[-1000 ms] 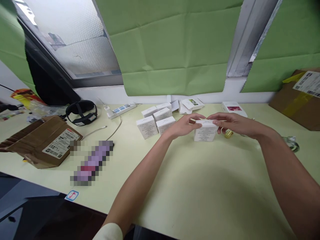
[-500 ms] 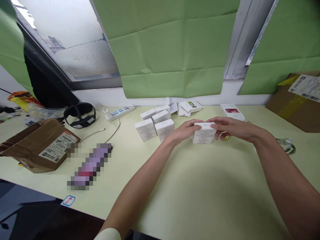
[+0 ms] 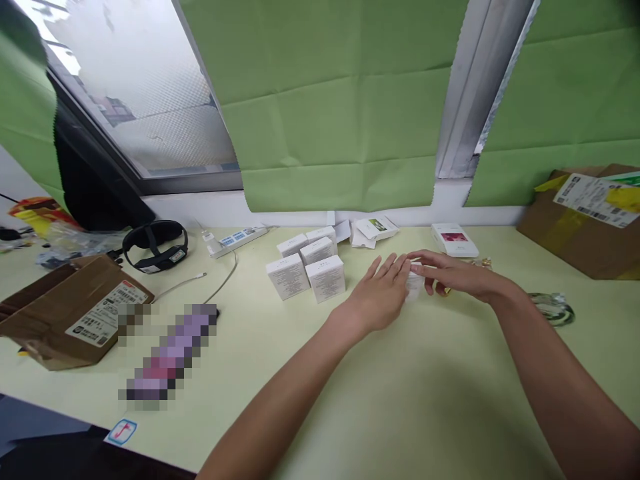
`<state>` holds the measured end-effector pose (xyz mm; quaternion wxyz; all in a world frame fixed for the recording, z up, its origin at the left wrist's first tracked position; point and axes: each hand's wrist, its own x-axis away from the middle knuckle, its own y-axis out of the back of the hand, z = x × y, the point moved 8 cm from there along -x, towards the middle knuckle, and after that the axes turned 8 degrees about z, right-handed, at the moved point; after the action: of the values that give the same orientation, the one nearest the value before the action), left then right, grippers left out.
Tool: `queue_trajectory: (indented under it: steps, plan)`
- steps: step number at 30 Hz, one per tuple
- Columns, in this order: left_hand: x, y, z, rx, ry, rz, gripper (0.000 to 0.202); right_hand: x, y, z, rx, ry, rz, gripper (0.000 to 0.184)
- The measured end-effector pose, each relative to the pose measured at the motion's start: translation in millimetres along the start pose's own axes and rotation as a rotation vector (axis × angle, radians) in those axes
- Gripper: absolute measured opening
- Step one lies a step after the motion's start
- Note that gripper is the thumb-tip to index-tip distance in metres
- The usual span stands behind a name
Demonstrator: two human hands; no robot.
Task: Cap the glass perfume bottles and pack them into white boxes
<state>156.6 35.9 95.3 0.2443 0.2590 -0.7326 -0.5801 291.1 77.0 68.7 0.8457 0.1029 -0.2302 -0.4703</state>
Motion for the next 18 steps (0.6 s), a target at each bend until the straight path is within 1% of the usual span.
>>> queue_trajectory:
  steps: [3,7,10,12,14,15,17,18]
  plan:
    - [0.3,-4.2,-2.9,-0.083,0.040,0.036,0.055,-0.2,-4.2,-1.4,-0.067,-0.016,0.043,0.061]
    - [-1.0,-5.0,-1.6,-0.095,0.055,0.059,0.056,-2.7,-6.4,-5.5,-0.130,-0.038,0.067,0.065]
    - [-1.0,-5.8,-1.5,-0.098,0.045,0.076,0.056,-3.8,-7.5,-4.1,-0.114,-0.026,0.064,0.065]
    - [-1.0,-5.0,-2.0,-0.092,0.028,0.056,0.056,0.9,-4.9,-0.1,-0.070,-0.026,0.034,0.065]
    - [-1.4,-3.0,-2.0,-0.091,0.004,0.016,0.056,12.2,6.0,5.9,-0.016,-0.032,-0.052,0.065]
    - [-1.7,-2.2,-1.4,-0.094,-0.007,-0.003,0.055,20.0,15.9,9.4,0.002,-0.030,-0.121,0.064]
    - [-2.5,-1.7,1.2,-0.103,-0.024,-0.024,0.053,36.2,45.3,16.3,0.020,-0.006,-0.304,0.060]
    - [-2.9,-2.3,3.0,-0.105,-0.028,-0.025,0.053,43.3,64.4,18.6,0.029,0.011,-0.416,0.060]
